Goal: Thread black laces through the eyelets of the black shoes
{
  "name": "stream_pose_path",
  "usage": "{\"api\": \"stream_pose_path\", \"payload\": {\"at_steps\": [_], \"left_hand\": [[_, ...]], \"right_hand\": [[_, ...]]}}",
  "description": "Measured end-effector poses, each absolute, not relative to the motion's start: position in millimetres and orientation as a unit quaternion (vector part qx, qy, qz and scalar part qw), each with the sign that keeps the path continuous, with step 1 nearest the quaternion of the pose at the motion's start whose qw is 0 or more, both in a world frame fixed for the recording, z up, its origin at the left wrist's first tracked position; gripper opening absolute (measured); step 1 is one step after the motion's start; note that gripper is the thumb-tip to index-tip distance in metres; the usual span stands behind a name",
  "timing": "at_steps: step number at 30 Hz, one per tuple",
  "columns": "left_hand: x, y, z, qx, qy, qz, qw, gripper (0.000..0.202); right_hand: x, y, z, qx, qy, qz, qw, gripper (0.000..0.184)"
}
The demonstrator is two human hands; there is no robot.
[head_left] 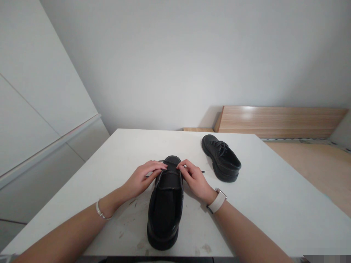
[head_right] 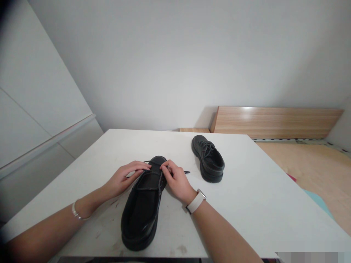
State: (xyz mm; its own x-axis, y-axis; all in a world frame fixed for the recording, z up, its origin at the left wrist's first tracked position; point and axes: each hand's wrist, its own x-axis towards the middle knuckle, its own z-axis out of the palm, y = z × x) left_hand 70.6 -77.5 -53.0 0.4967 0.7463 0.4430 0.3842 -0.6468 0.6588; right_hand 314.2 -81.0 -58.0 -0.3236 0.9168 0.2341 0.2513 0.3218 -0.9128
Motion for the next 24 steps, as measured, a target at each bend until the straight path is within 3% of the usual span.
{"api": "stream_pose_path", "payload": {"at_steps": [24], "left_hand": [[69.0, -76.5, -56.2, 0.827, 0.345, 0.366, 0.252, 0.026]], "right_hand": [[314.1, -82.1, -55.4, -0.419, -0.704, 0.408, 0.405, 0.032]]}}
